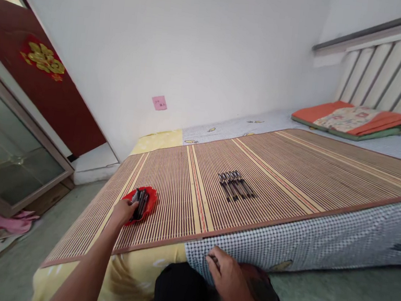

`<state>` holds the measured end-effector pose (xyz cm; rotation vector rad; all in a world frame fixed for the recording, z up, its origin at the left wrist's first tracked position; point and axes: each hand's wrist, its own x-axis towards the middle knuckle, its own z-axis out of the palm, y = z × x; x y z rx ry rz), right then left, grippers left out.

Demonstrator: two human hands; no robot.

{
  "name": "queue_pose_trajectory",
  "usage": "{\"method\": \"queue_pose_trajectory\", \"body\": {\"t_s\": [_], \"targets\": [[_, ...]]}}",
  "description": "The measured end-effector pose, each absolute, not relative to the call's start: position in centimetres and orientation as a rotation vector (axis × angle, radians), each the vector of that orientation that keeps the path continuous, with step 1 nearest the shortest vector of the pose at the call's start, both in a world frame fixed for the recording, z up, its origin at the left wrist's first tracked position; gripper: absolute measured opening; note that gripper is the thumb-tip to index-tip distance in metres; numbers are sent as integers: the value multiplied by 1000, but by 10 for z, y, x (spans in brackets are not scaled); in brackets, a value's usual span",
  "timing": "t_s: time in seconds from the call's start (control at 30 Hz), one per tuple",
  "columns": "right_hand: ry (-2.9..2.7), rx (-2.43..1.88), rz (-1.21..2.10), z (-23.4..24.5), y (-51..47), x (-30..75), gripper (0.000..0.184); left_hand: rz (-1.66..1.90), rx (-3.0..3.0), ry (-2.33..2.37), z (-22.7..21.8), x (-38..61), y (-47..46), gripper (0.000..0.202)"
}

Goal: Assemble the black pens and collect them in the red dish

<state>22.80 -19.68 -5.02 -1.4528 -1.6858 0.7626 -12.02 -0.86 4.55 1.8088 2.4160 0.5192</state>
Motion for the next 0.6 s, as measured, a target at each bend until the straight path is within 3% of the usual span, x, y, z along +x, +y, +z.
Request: {"method": "queue_pose_trajectory", "body": {"t_s": [0.6], "targets": [[-1700, -1465, 774, -52, -197, 230, 22, 804, 1776, 2389, 56, -120, -30, 26]]}}
